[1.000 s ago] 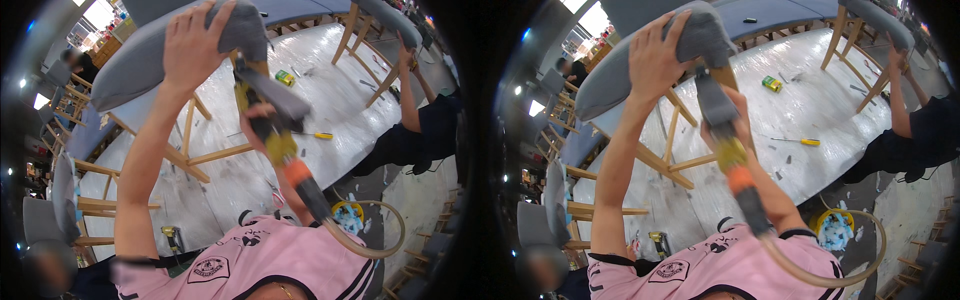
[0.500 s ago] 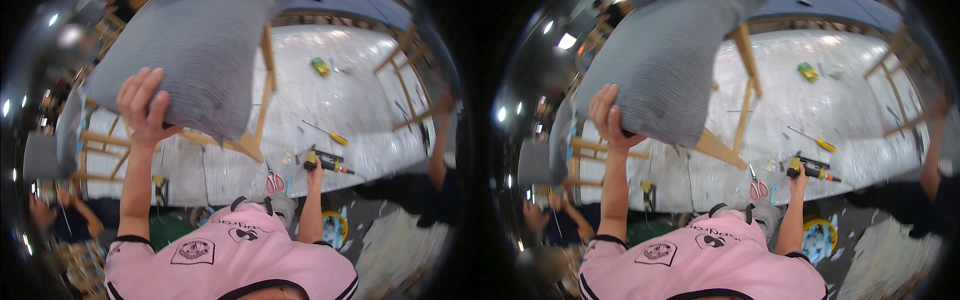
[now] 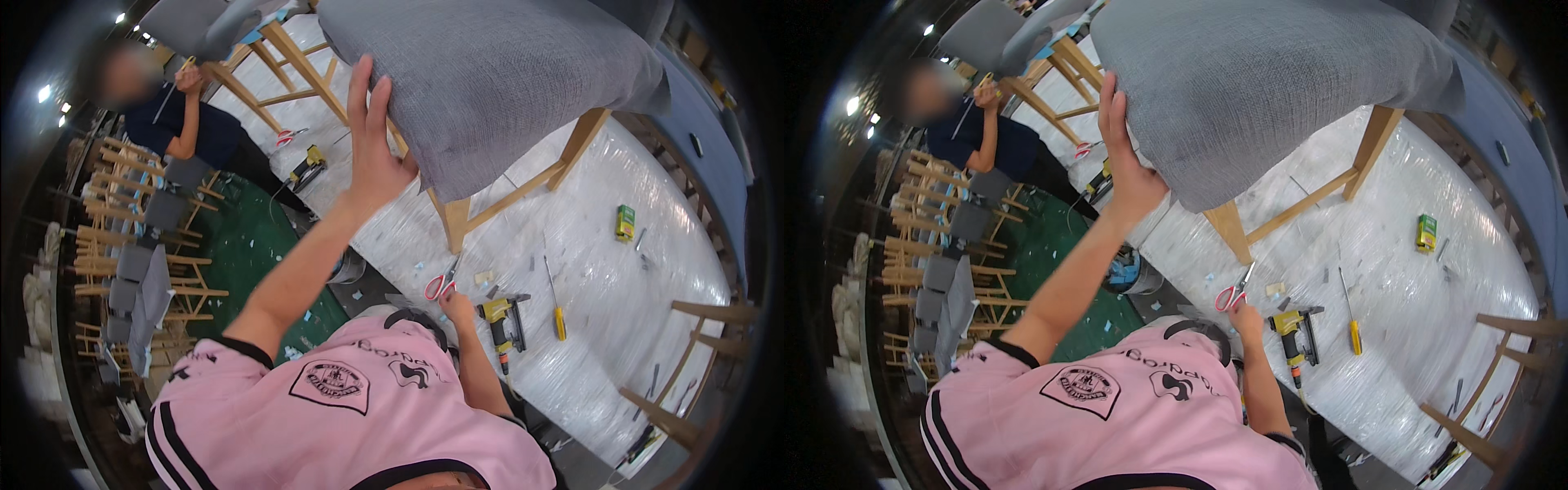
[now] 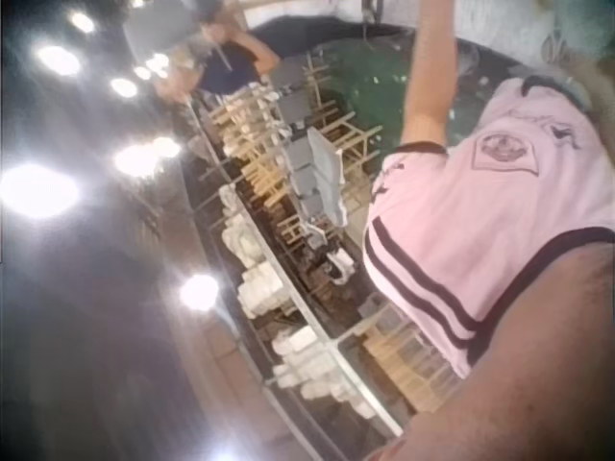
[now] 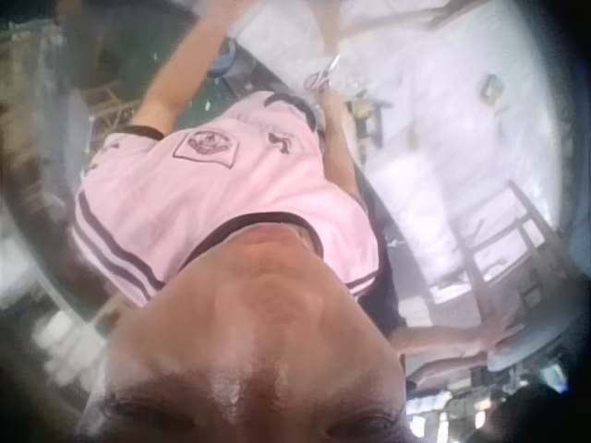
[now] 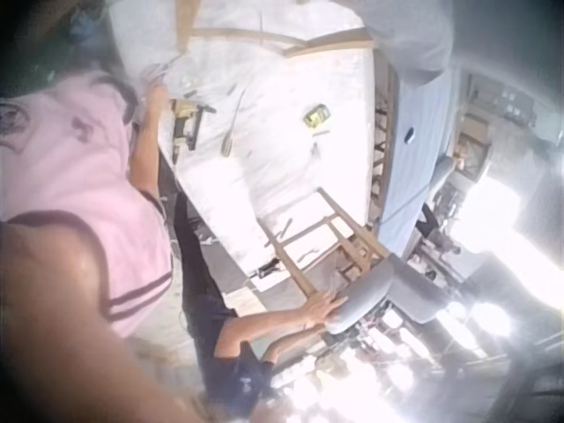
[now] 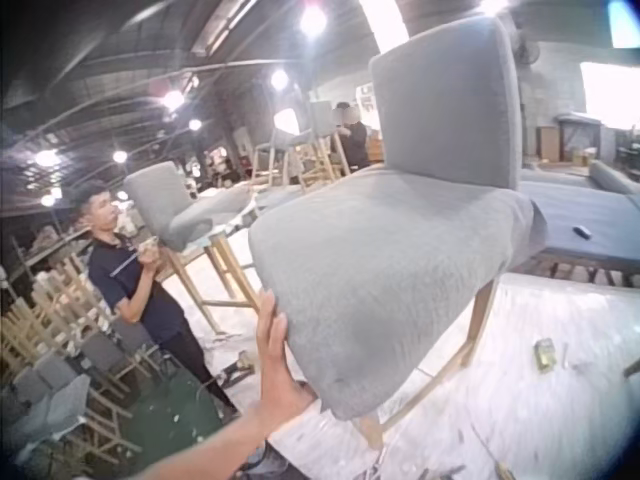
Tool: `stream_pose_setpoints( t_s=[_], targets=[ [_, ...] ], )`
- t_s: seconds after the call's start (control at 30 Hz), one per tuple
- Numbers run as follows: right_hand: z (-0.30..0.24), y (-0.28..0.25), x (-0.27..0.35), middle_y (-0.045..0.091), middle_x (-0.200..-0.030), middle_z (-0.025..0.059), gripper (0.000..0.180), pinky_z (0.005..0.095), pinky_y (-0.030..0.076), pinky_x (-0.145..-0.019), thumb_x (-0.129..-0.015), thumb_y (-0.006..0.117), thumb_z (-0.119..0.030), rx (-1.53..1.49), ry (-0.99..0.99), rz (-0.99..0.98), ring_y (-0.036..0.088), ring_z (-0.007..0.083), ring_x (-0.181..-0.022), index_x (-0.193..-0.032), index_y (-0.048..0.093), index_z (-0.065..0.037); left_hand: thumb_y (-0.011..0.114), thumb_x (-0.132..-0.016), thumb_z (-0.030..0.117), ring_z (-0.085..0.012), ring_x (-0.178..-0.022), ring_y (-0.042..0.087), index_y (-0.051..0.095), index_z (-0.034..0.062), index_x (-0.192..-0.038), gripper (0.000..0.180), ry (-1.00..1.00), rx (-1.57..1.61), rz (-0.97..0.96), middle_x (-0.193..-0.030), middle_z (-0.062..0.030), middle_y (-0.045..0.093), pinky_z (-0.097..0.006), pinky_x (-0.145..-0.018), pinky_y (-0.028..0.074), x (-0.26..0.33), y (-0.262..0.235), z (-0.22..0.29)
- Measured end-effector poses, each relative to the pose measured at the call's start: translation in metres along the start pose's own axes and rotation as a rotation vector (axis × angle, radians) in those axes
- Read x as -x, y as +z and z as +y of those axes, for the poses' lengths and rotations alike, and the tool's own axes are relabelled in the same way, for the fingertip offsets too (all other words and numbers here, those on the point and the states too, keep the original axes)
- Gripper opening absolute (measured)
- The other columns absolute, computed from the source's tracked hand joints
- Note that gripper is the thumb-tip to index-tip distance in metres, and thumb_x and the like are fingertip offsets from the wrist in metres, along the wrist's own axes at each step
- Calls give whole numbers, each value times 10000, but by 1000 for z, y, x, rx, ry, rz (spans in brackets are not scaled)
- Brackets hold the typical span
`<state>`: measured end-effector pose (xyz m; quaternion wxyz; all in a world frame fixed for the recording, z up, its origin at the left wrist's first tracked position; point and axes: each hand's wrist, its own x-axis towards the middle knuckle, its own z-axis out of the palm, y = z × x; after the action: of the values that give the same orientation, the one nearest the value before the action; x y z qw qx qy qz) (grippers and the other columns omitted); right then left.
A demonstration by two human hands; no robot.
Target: The person upholsters a wooden chair by stretching gray fabric over the seat, securing it with a staple gun, trimming excess fabric with scissors, and tucking edges with a screwdriver. The person repeats these steps on multiple chairs in a workshop setting.
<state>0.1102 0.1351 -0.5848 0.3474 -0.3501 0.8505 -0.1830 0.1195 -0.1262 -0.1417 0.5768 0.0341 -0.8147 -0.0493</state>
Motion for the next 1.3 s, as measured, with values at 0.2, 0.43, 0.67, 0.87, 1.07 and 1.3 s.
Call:
stream_pose_setpoints(
  t_s=[0.2,0.43,0.67,0.87,1.07,1.3],
  targets=[
    [-24,-4,-40,740,-1002,259,480,500,590,-845,-809,776,-441,114,-43,-175,733,412,-947,-987,758,4,736,-921,135,-268,-1309,531,533,1,-1375,515,-852,296,-99,-1386,-187,557,-390,-1070,428,89,-21,86],
    [8,19,-35,734,-974,176,398,432,583,-755,-811,775,-277,-381,50,2,735,307,-838,-1049,617,1,764,-945,177,-115,-866,648,733,-40,-941,220,-926,254,-204,-898,-55,726,-275,-820,503,31,-29,119],
    [12,-100,41,661,-983,72,627,281,515,-721,-893,714,-53,-1289,-169,-209,625,146,-801,-1450,425,-54,831,-888,179,-76,-733,607,714,-44,-833,258,-961,178,-80,-760,-29,695,-247,-704,485,28,-22,119],
    [-70,-225,37,603,-907,8,568,276,497,-769,-848,848,-181,-965,-622,-44,580,118,-818,-1338,591,-52,836,-869,185,-104,-652,591,686,-36,-785,280,-695,-9,-141,-691,-64,674,-270,-648,473,26,-14,111],
    [-137,-302,20,628,-975,88,787,364,503,-890,-766,897,-443,-757,-1074,188,607,240,-892,-1353,554,-45,801,-868,193,-110,-615,560,643,-29,-724,308,-689,-139,-206,-637,-60,635,-287,-621,451,8,-12,117],
    [-163,-317,28,589,-976,33,867,293,451,-787,-738,879,-605,-909,-1053,80,534,134,-846,-1312,537,-53,794,-875,200,-106,-627,549,622,-31,-725,325,-707,-143,-196,-636,-61,608,-284,-636,460,14,-12,119]
  ],
)
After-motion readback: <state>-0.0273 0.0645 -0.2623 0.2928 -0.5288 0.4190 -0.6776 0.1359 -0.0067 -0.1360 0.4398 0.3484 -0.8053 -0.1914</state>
